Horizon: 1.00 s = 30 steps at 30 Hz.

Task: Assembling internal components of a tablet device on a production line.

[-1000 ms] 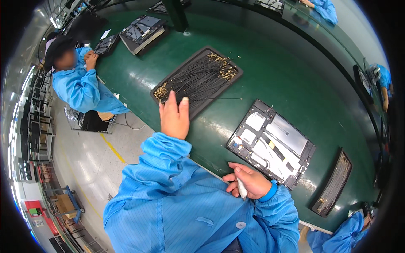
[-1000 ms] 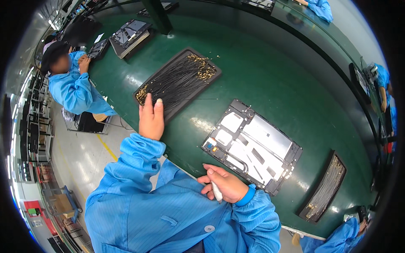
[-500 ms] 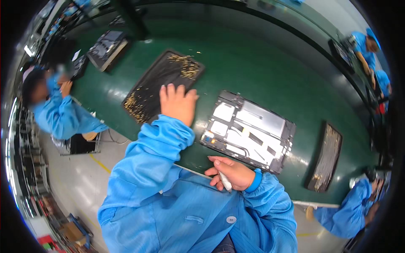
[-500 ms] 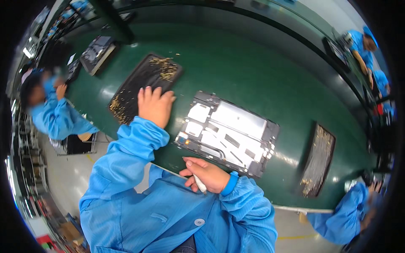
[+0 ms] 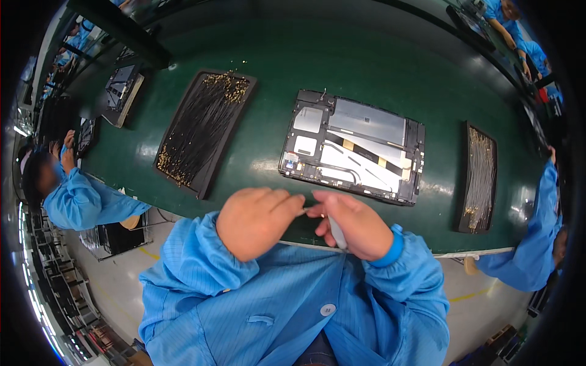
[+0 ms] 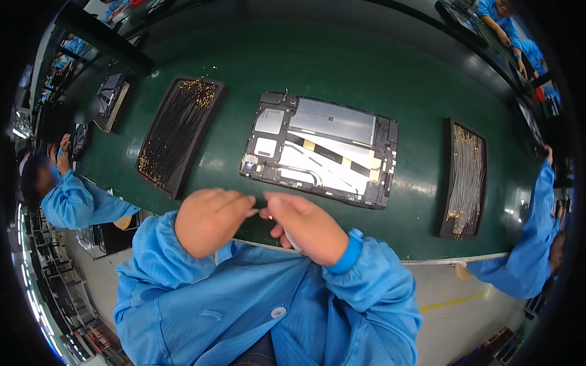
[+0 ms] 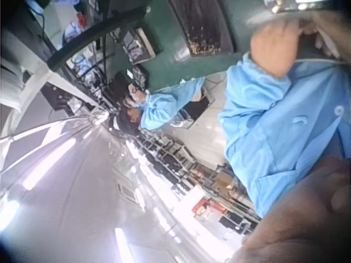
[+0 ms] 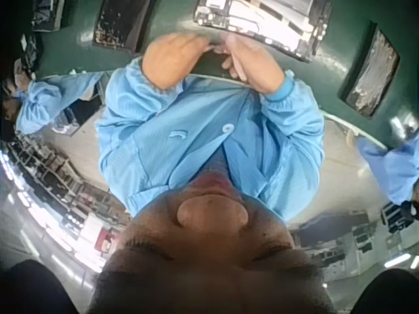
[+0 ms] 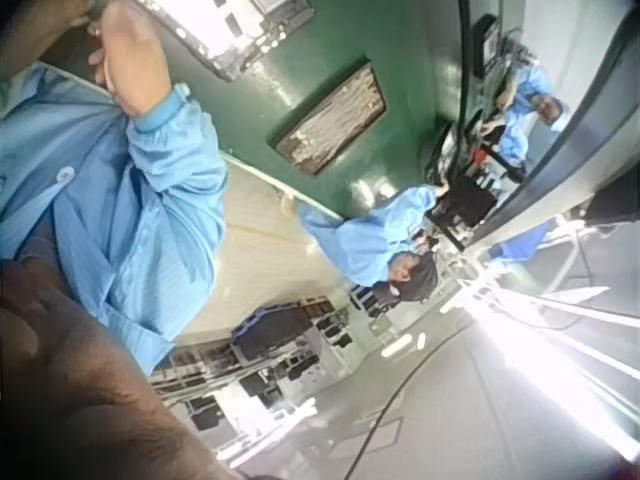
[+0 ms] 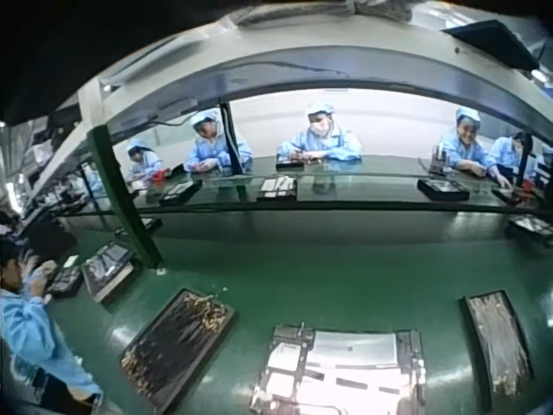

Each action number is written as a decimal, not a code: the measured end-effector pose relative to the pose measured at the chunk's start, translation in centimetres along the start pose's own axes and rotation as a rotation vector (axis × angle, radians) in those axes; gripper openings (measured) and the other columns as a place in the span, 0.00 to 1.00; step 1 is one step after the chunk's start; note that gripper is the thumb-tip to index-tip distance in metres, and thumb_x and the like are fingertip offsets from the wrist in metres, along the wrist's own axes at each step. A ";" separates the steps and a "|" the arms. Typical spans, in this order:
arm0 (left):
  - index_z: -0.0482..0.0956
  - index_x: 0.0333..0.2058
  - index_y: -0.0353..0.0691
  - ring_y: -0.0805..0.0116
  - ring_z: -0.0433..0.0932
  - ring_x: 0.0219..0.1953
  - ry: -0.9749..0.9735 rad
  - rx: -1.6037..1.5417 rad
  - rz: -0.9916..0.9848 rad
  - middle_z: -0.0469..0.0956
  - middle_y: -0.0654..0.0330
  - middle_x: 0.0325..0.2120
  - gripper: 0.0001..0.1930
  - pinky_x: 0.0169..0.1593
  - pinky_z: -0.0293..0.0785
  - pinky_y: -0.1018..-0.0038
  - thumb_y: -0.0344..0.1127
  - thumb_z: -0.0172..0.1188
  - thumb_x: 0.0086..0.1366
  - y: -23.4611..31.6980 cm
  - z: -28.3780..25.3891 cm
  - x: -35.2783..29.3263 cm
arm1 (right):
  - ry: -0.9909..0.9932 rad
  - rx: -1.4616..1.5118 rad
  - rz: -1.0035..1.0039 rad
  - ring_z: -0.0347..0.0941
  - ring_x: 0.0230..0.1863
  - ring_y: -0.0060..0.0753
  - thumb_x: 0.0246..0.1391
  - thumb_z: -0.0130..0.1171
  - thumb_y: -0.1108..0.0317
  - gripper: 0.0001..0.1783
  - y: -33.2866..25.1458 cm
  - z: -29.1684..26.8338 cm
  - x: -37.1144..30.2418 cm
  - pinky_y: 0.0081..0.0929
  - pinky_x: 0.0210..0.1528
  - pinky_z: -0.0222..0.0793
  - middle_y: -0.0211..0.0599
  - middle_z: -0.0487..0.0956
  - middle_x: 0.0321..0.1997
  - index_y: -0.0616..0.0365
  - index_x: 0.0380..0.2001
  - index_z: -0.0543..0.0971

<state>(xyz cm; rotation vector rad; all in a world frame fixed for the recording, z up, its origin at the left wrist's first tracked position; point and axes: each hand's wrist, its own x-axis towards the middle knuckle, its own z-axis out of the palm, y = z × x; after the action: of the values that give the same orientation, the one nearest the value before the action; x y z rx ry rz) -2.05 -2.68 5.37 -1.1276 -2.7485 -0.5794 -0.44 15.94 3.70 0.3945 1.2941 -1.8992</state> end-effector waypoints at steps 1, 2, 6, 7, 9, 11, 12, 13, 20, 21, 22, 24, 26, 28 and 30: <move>0.71 0.29 0.37 0.66 0.70 0.23 -0.060 -0.042 0.035 0.71 0.60 0.22 0.12 0.26 0.66 0.74 0.30 0.56 0.42 0.3 0.1 -0.2 | -0.047 -0.179 -0.034 0.64 0.29 0.19 0.48 0.47 0.53 0.25 0.0 0.0 -0.7 0.15 0.28 0.63 0.32 0.70 0.34 0.61 0.43 0.65; 0.71 0.28 0.38 0.68 0.70 0.22 -0.068 -0.058 0.035 0.71 0.62 0.22 0.11 0.25 0.66 0.76 0.31 0.56 0.42 0.6 0.2 -0.3 | -0.007 -0.355 -0.108 0.65 0.30 0.18 0.48 0.47 0.55 0.22 0.5 0.2 -1.0 0.16 0.31 0.63 0.33 0.72 0.32 0.60 0.41 0.68; 0.71 0.31 0.40 0.70 0.69 0.23 -0.156 -0.078 0.082 0.70 0.64 0.22 0.11 0.27 0.66 0.77 0.34 0.50 0.47 0.9 0.9 -1.2 | -0.012 -0.514 -0.050 0.66 0.25 0.19 0.48 0.46 0.59 0.16 0.9 0.3 -1.9 0.17 0.30 0.62 0.33 0.73 0.23 0.60 0.34 0.72; 0.71 0.31 0.40 0.70 0.70 0.23 -0.177 -0.091 0.073 0.70 0.64 0.22 0.10 0.27 0.66 0.77 0.34 0.51 0.47 0.8 1.0 -1.3 | -0.011 -0.511 -0.047 0.66 0.25 0.19 0.48 0.46 0.59 0.16 1.0 0.2 -2.1 0.17 0.30 0.62 0.33 0.73 0.23 0.60 0.34 0.72; 0.71 0.31 0.40 0.70 0.70 0.23 -0.203 -0.112 0.062 0.70 0.64 0.21 0.10 0.27 0.66 0.77 0.34 0.51 0.47 0.8 1.1 -1.4 | -0.024 -0.651 -0.098 0.66 0.25 0.20 0.48 0.46 0.58 0.17 1.0 0.3 -2.4 0.17 0.30 0.63 0.34 0.73 0.23 0.60 0.35 0.72; 0.71 0.30 0.40 0.70 0.70 0.23 -0.214 -0.153 0.064 0.71 0.64 0.20 0.10 0.26 0.67 0.76 0.35 0.51 0.48 0.8 1.3 -1.7 | -0.029 -0.608 -0.046 0.65 0.25 0.19 0.48 0.46 0.58 0.17 1.6 0.2 -2.2 0.17 0.29 0.62 0.32 0.73 0.22 0.60 0.34 0.72; 0.71 0.30 0.40 0.70 0.70 0.23 -0.213 -0.160 0.058 0.71 0.64 0.20 0.10 0.26 0.67 0.76 0.35 0.51 0.48 0.7 1.4 -1.8 | -0.035 -0.572 -0.005 0.65 0.24 0.18 0.48 0.46 0.58 0.17 1.7 0.0 -2.1 0.16 0.28 0.62 0.30 0.72 0.21 0.60 0.34 0.72; 0.71 0.29 0.40 0.70 0.70 0.22 -0.217 -0.169 0.042 0.71 0.64 0.19 0.09 0.26 0.67 0.76 0.35 0.52 0.47 0.7 1.5 -2.1 | -0.037 -0.575 0.004 0.65 0.24 0.18 0.48 0.46 0.58 0.17 1.7 0.0 -2.1 0.16 0.28 0.62 0.30 0.72 0.21 0.60 0.34 0.72; 0.73 0.29 0.41 0.69 0.70 0.22 -0.160 -0.289 -0.023 0.71 0.64 0.19 0.10 0.26 0.67 0.76 0.34 0.54 0.45 1.6 1.8 -2.0 | -0.095 -0.228 0.239 0.61 0.20 0.16 0.47 0.49 0.56 0.16 1.9 -0.8 -1.9 0.13 0.22 0.59 0.27 0.68 0.22 0.61 0.28 0.72; 0.73 0.29 0.41 0.69 0.70 0.22 -0.159 -0.290 -0.021 0.71 0.64 0.19 0.10 0.26 0.67 0.76 0.34 0.54 0.45 1.7 2.0 -1.8 | -0.107 -0.184 0.218 0.61 0.20 0.17 0.46 0.50 0.56 0.16 1.9 -0.8 -1.9 0.14 0.21 0.59 0.28 0.68 0.23 0.61 0.27 0.71; 0.73 0.29 0.41 0.69 0.70 0.22 -0.108 -0.333 0.004 0.71 0.65 0.20 0.09 0.26 0.67 0.76 0.33 0.55 0.45 1.7 2.2 -1.6 | -0.103 -0.183 0.216 0.61 0.20 0.17 0.46 0.50 0.56 0.16 1.8 -0.9 -2.0 0.14 0.21 0.59 0.28 0.68 0.23 0.61 0.27 0.71; 0.73 0.28 0.41 0.69 0.70 0.22 -0.058 -0.380 0.033 0.71 0.65 0.20 0.09 0.26 0.66 0.76 0.31 0.55 0.45 1.8 2.5 -1.1 | -0.068 -0.128 0.234 0.62 0.19 0.17 0.46 0.50 0.57 0.15 1.4 -0.9 -2.2 0.13 0.19 0.58 0.29 0.69 0.23 0.60 0.23 0.70; 0.73 0.27 0.40 0.66 0.70 0.24 0.038 -0.444 0.002 0.71 0.63 0.21 0.08 0.28 0.66 0.75 0.29 0.55 0.44 1.8 2.6 -0.4 | -0.031 -0.023 0.161 0.62 0.20 0.17 0.46 0.50 0.58 0.14 1.5 -1.2 -1.9 0.12 0.18 0.58 0.30 0.69 0.23 0.59 0.23 0.70; 0.73 0.27 0.40 0.64 0.70 0.27 0.155 -0.310 -0.032 0.72 0.62 0.23 0.07 0.31 0.66 0.73 0.29 0.54 0.44 1.5 3.4 0.5 | 0.078 0.193 0.007 0.63 0.19 0.18 0.46 0.50 0.58 0.13 1.4 -1.6 -1.6 0.13 0.17 0.59 0.31 0.69 0.23 0.58 0.25 0.68; 0.72 0.27 0.40 0.61 0.70 0.29 0.272 -0.171 -0.069 0.72 0.61 0.24 0.07 0.35 0.65 0.71 0.28 0.54 0.45 0.9 4.7 1.5 | 0.214 0.327 -0.153 0.63 0.21 0.18 0.46 0.50 0.58 0.14 -0.3 -1.8 -1.2 0.15 0.19 0.60 0.31 0.69 0.23 0.59 0.29 0.67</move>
<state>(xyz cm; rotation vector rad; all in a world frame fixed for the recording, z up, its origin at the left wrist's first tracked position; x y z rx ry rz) -2.29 0.73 1.69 -0.9084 -2.5502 -0.9181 -0.21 18.07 3.90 0.6992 1.1745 -2.2565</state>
